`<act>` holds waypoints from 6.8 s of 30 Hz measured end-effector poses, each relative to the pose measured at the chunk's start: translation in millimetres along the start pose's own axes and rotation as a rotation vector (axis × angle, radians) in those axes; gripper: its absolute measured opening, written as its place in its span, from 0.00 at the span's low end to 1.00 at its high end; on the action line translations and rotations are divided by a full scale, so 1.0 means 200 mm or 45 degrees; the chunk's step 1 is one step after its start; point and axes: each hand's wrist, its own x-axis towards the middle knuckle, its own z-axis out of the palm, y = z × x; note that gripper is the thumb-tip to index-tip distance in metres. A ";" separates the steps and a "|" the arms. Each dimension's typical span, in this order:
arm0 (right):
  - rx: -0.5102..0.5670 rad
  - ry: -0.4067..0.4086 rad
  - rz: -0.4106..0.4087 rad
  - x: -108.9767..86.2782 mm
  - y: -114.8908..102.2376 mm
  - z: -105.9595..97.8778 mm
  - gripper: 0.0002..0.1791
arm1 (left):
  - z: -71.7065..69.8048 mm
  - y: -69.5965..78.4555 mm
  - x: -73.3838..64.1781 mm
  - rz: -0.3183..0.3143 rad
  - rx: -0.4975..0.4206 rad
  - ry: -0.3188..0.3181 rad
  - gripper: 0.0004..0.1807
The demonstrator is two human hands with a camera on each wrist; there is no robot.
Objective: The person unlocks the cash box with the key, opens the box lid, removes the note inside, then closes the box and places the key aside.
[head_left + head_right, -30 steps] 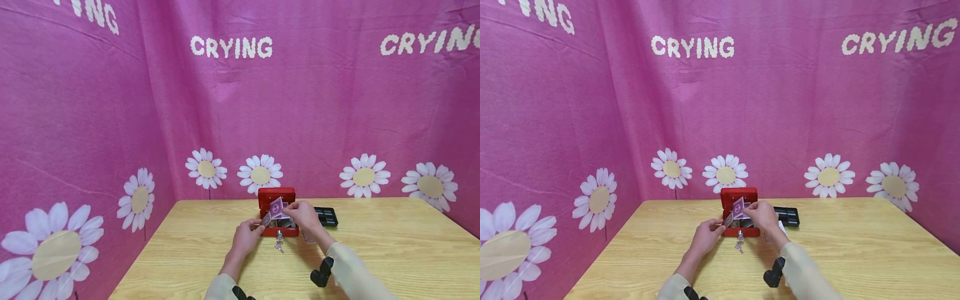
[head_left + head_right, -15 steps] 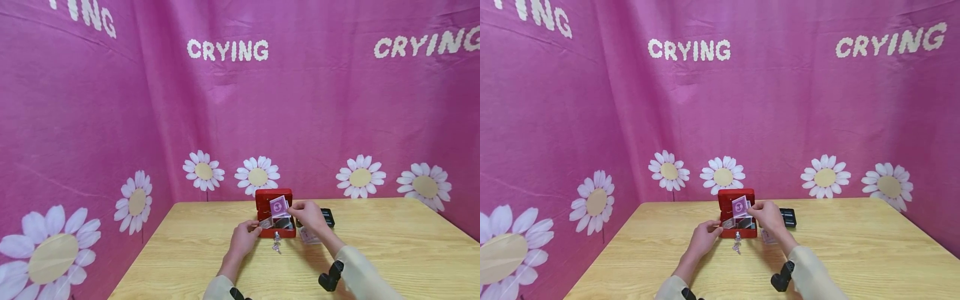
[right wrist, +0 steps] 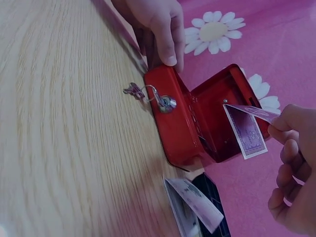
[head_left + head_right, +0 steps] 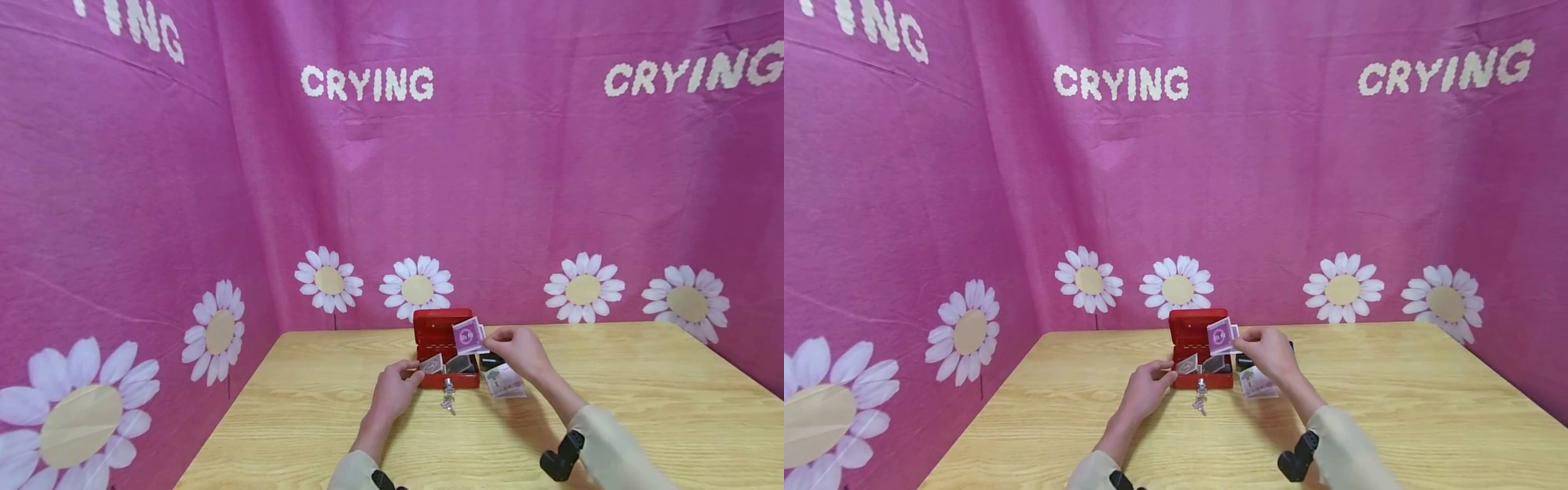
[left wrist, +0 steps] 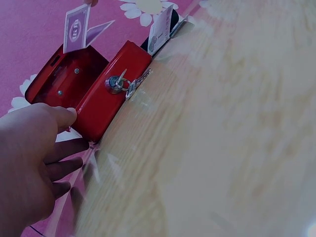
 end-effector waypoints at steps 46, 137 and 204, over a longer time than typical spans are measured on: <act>-0.112 -0.072 0.050 -0.16 0.27 -0.30 0.15 | 0.00 0.01 -0.01 -0.005 0.013 -0.001 0.16; -0.301 -0.086 0.127 -0.25 0.49 -0.32 0.15 | 0.00 0.00 0.00 -0.052 0.025 -0.032 0.17; -0.283 -0.086 -0.065 -0.10 0.10 0.14 0.06 | 0.01 -0.02 0.00 -0.005 0.001 -0.005 0.16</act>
